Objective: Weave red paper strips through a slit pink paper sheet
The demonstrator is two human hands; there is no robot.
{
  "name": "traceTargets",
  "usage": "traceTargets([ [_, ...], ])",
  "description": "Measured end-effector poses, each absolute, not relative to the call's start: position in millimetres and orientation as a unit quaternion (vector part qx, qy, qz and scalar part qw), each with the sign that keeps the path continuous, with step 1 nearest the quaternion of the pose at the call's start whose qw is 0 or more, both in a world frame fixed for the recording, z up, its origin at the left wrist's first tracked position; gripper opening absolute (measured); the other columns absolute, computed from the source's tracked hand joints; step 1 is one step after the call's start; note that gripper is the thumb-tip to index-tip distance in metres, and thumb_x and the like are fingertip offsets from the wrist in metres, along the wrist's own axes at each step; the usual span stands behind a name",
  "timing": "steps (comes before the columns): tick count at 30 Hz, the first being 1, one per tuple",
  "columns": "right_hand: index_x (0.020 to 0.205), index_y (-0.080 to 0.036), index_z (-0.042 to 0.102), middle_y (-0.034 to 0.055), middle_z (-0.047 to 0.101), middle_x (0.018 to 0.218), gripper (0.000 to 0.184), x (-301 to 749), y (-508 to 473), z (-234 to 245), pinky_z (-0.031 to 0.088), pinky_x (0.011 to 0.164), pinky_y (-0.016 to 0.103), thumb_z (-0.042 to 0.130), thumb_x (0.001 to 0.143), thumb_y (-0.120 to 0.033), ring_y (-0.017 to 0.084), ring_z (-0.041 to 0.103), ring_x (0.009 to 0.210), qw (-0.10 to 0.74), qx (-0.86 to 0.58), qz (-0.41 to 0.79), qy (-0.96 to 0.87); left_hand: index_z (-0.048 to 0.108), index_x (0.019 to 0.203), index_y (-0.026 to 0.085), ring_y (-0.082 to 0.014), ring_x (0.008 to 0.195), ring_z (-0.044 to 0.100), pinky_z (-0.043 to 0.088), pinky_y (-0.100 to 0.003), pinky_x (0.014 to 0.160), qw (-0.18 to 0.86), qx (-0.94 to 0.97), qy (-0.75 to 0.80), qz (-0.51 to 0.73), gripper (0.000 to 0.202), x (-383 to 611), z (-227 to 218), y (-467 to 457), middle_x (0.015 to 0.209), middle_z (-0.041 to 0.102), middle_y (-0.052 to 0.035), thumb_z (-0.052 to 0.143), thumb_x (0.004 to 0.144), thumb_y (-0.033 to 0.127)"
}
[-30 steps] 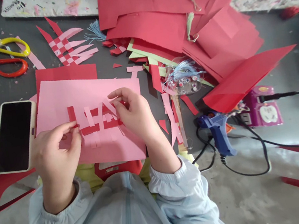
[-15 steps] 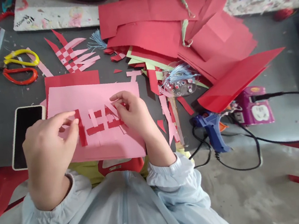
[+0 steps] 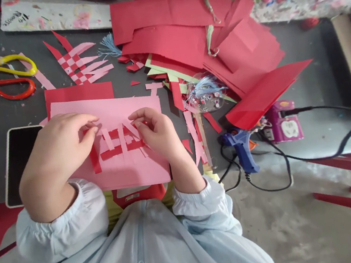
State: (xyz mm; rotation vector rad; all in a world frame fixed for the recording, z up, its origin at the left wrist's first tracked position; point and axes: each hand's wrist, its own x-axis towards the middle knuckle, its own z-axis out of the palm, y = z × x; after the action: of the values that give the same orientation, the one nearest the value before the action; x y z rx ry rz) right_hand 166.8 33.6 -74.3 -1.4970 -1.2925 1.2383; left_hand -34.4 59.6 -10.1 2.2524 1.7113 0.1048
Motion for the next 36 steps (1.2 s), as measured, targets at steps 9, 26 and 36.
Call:
traceTargets([
  [9, 0.096, -0.02, 0.067, -0.0036, 0.066, 0.08, 0.014, 167.4, 27.6, -72.7, 0.033, 0.046, 0.022, 0.056, 0.088, -0.018, 0.002, 0.044, 0.045, 0.418, -0.557, 0.515, -0.5, 0.073, 0.103, 0.021, -0.0274, 0.104, 0.068, 0.054, -0.04, 0.093, 0.208, 0.802, 0.552, 0.095, 0.025, -37.3, -18.6, 54.3, 0.101, 0.077, -0.007, 0.051, 0.092, 0.02],
  [26, 0.095, -0.021, 0.067, -0.0028, 0.067, 0.08, 0.011, 170.1, 24.9, -72.8, 0.033, 0.043, 0.022, 0.059, 0.087, -0.023, 0.003, 0.044, 0.045, 0.418, -0.555, 0.53, -0.486, 0.07, 0.114, 0.022, -0.0234, 0.095, 0.071, 0.056, -0.035, 0.083, 0.267, 0.789, 0.546, 0.09, 0.027, -32.2, -20.3, 55.6, 0.109, 0.077, -0.006, 0.06, 0.089, 0.023],
  [36, 0.097, -0.019, 0.066, -0.0022, 0.069, 0.082, 0.015, 166.3, 25.2, -67.9, 0.036, 0.045, 0.022, 0.062, 0.084, -0.027, 0.003, 0.044, 0.046, 0.408, -0.559, 0.548, -0.47, 0.07, 0.116, 0.022, -0.0233, 0.105, 0.069, 0.056, -0.036, 0.091, 0.284, 0.791, 0.53, 0.113, 0.029, -22.1, -24.6, 56.9, 0.117, 0.075, -0.0048, 0.062, 0.088, 0.021],
])
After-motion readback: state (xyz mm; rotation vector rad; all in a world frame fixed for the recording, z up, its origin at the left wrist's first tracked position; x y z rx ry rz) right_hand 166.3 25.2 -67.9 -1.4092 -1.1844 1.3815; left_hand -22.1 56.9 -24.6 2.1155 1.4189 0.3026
